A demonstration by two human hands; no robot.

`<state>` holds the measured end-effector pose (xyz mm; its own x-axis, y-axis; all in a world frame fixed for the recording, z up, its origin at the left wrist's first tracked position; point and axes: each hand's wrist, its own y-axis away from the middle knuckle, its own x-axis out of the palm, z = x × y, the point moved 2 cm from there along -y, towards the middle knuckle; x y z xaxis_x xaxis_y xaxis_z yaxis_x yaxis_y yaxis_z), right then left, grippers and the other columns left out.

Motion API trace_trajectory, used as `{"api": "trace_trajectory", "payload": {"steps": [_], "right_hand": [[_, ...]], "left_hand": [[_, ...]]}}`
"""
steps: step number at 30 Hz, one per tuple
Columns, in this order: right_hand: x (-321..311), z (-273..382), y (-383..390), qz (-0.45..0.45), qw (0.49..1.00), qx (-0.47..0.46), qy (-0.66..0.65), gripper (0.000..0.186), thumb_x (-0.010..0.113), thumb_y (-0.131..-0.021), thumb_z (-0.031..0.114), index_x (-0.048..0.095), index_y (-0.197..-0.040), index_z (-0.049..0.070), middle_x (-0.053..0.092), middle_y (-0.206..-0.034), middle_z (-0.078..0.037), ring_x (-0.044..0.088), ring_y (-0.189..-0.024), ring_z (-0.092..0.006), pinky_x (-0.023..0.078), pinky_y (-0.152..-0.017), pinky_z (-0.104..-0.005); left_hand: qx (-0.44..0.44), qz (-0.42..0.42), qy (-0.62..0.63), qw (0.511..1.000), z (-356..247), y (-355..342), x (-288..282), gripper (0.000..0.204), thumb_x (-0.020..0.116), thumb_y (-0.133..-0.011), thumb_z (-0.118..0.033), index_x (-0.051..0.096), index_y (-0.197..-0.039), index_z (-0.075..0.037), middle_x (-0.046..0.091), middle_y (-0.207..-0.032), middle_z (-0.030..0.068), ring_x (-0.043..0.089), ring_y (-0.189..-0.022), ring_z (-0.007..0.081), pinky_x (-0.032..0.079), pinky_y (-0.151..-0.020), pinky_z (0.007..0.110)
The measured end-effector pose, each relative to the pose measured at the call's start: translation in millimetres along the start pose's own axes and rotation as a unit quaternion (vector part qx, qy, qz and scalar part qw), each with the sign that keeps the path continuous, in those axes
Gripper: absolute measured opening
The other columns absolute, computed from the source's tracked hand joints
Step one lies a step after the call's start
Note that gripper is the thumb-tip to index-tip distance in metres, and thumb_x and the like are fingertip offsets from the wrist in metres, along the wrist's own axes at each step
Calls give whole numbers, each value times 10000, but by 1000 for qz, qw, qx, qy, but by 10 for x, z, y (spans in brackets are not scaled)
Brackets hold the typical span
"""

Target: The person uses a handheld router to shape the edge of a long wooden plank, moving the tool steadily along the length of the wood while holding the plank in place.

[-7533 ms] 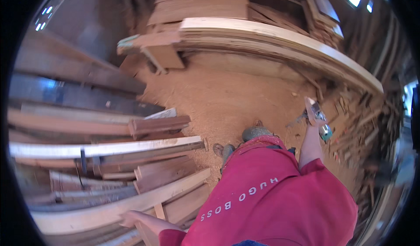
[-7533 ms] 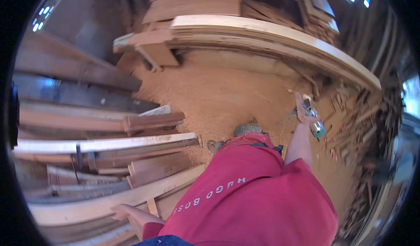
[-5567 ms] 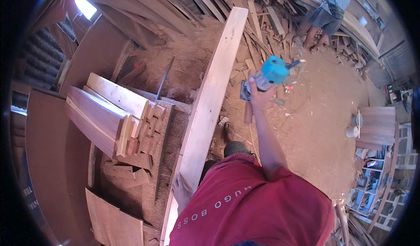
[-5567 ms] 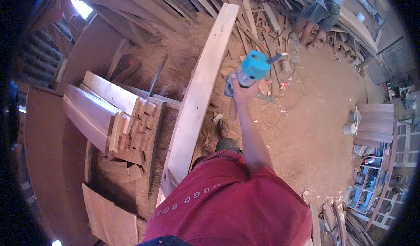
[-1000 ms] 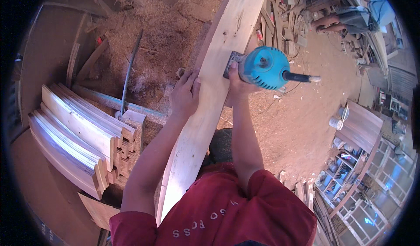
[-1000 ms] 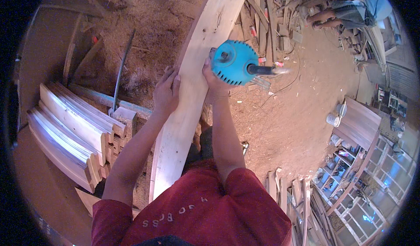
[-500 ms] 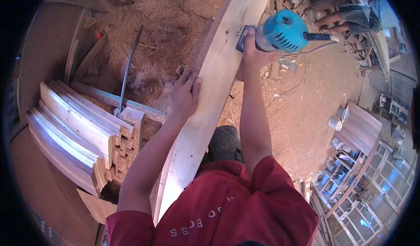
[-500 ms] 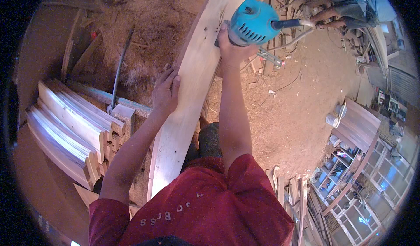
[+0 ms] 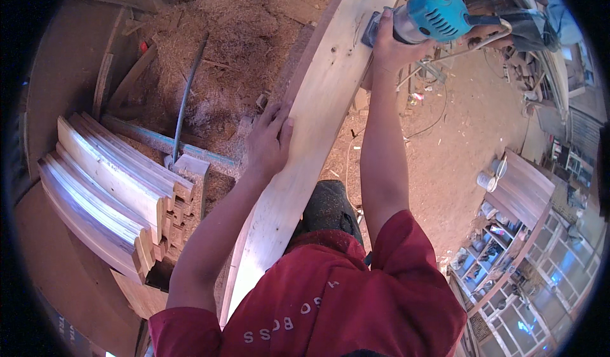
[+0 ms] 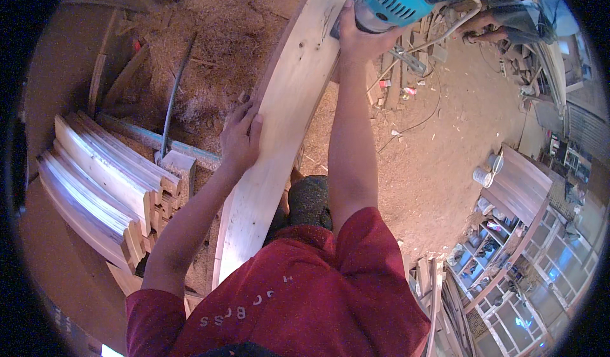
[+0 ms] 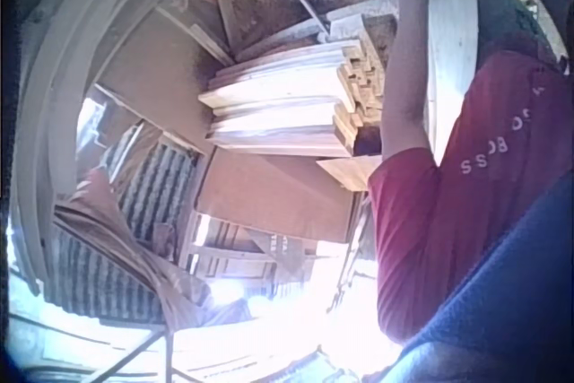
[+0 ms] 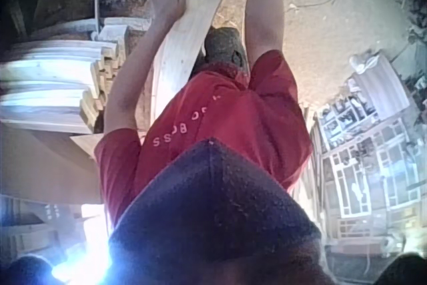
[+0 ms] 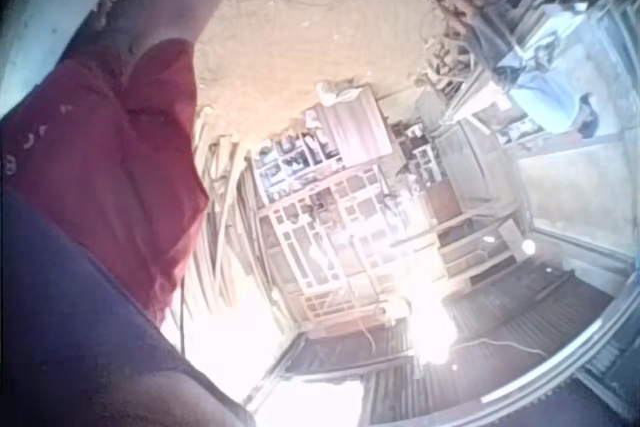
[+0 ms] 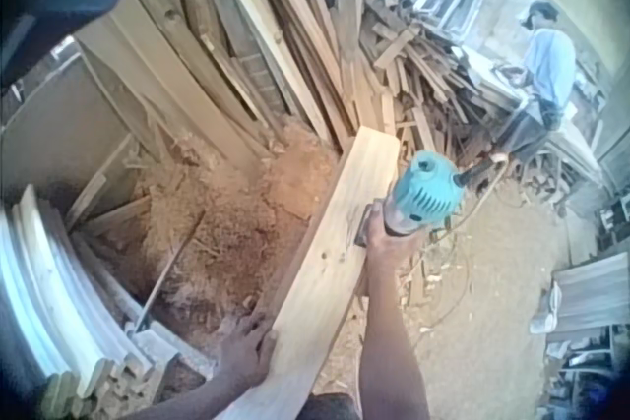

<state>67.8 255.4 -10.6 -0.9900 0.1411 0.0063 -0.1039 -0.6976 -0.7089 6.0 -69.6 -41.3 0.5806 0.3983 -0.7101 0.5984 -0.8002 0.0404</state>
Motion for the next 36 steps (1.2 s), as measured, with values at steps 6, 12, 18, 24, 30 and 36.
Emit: {"api": "trace_trajectory", "payload": {"steps": [6,12,18,24,30,36], "right_hand": [[146,-263,-204,-3,998,-32,51,928,969,-719,378,470,-1361,-70,609,-1270,-218,621,-1193,-340,484,-1048,-462],[273,-552,-453,-15,996,-58,67,953,967,-706,398,477,-1359,-95,605,-1278,-243,620,-1204,-375,481,-1043,-478],[425,-530,-634,-1,998,-37,53,973,968,-688,431,495,-1343,-111,610,-1263,-255,620,-1197,-389,473,-1043,-494],[529,-759,-819,-26,993,-33,107,954,972,-681,410,501,-1324,-115,640,-1210,-252,650,-1139,-386,500,-1008,-479],[671,-923,-974,-23,997,-59,38,928,970,-676,412,508,-1291,-108,639,-1193,-244,653,-1109,-374,502,-991,-466],[704,-1104,-1143,-18,991,-97,94,931,969,-674,423,507,-1286,-105,623,-1201,-243,632,-1142,-373,472,-1024,-484]], "left_hand": [[-10,-2,14,1000,20,-6,3,405,567,-1056,-274,666,-1410,-105,640,-1374,223,635,-1233,412,510,-1045,486],[14,-2,19,1000,12,-25,-16,401,609,-1036,-237,665,-1414,-115,636,-1370,222,649,-1215,400,538,-1005,472],[12,4,22,1000,19,-24,-10,402,622,-1030,-240,666,-1411,-119,632,-1369,219,667,-1177,392,557,-972,471],[24,-3,14,1000,17,-45,-2,415,639,-1019,-228,660,-1422,-132,634,-1367,223,664,-1183,395,558,-969,472],[27,-7,22,999,13,-48,-18,428,644,-1014,-223,654,-1431,-124,632,-1363,239,657,-1188,419,547,-989,484],[21,4,9,1000,-8,-52,-22,432,637,-1014,-215,650,-1434,-116,635,-1350,245,661,-1172,425,551,-979,489]]}}
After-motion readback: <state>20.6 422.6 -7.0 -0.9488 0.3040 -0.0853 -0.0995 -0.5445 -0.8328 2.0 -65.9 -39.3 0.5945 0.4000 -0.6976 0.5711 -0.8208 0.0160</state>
